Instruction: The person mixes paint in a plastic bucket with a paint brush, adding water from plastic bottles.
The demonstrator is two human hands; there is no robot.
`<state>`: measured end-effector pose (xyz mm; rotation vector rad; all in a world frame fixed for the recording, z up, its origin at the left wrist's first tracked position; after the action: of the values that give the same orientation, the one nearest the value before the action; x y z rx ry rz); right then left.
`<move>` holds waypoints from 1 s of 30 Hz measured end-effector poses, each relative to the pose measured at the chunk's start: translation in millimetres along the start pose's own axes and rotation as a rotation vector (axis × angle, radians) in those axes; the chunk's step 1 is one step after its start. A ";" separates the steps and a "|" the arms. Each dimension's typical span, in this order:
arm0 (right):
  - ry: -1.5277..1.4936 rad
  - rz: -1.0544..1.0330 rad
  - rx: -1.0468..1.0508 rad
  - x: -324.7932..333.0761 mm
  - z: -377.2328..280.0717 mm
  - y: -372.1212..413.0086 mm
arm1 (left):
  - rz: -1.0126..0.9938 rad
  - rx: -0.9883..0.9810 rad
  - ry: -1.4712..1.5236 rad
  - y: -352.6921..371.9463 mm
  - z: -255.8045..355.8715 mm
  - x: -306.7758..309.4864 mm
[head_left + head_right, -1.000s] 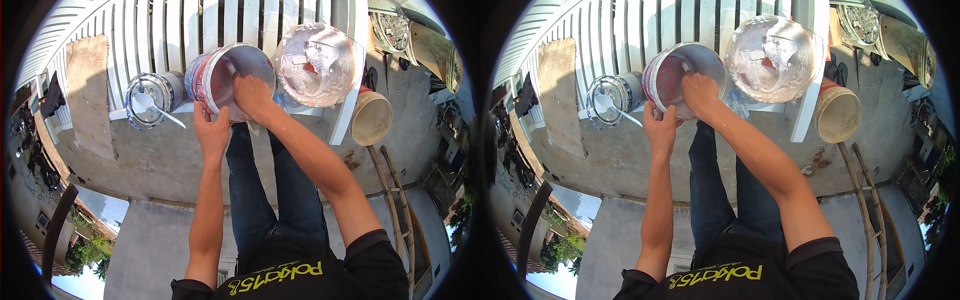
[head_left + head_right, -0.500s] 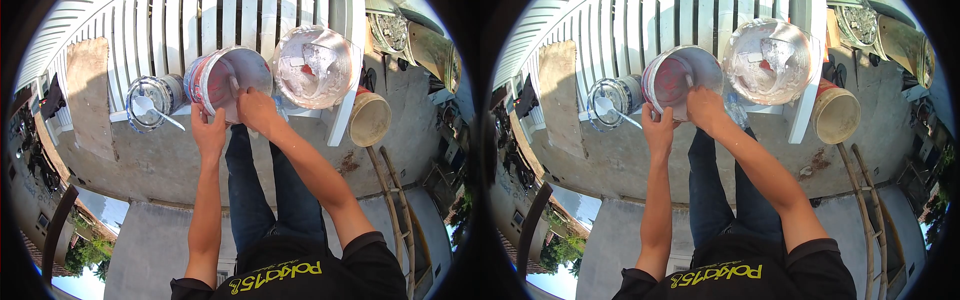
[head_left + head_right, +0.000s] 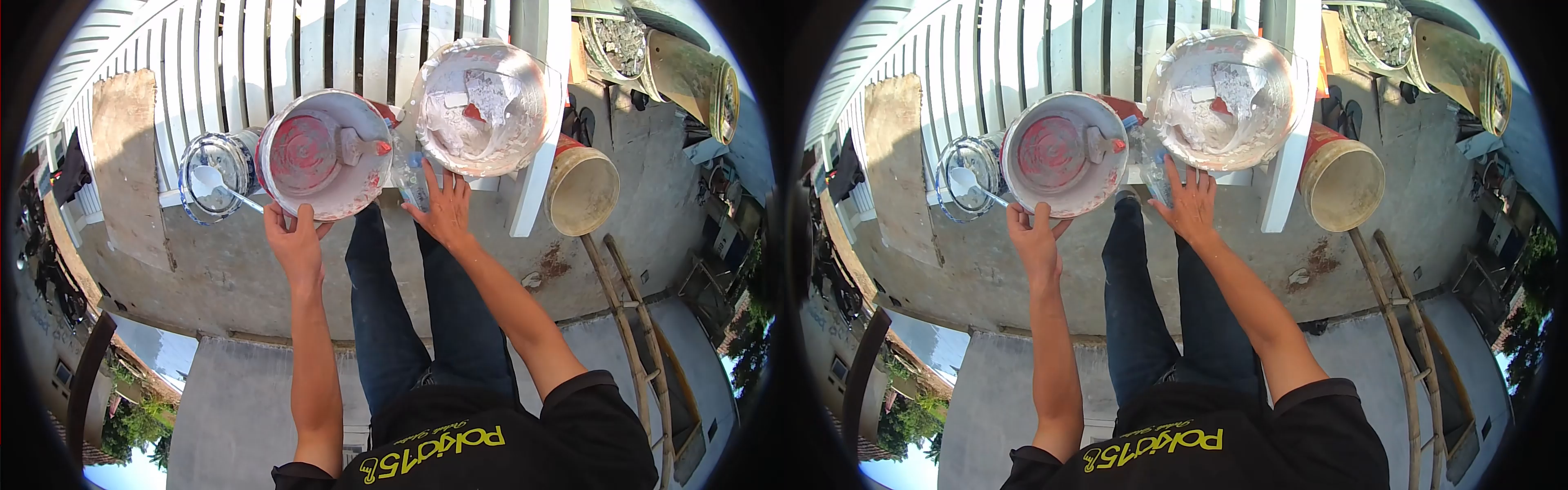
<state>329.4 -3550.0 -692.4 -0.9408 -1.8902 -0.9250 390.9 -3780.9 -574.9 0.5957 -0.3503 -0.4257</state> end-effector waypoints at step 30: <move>0.095 -0.535 0.140 -37.3 -1.5 -91.5 | 0.099 -0.007 0.098 83.8 21.9 26.6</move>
<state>266.1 -3602.4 -747.3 -0.2984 -2.1314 -1.0994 427.8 -3741.2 -502.2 0.5876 -0.2830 -0.3010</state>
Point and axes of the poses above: each hand's wrist, its own y-axis away from the middle knuckle, its own x-axis out of the back of the hand, z = x × y, the point moved 1 cm from there along -y, towards the middle knuckle, and after that the axes turned 5 degrees about z, right-handed, at the moved point
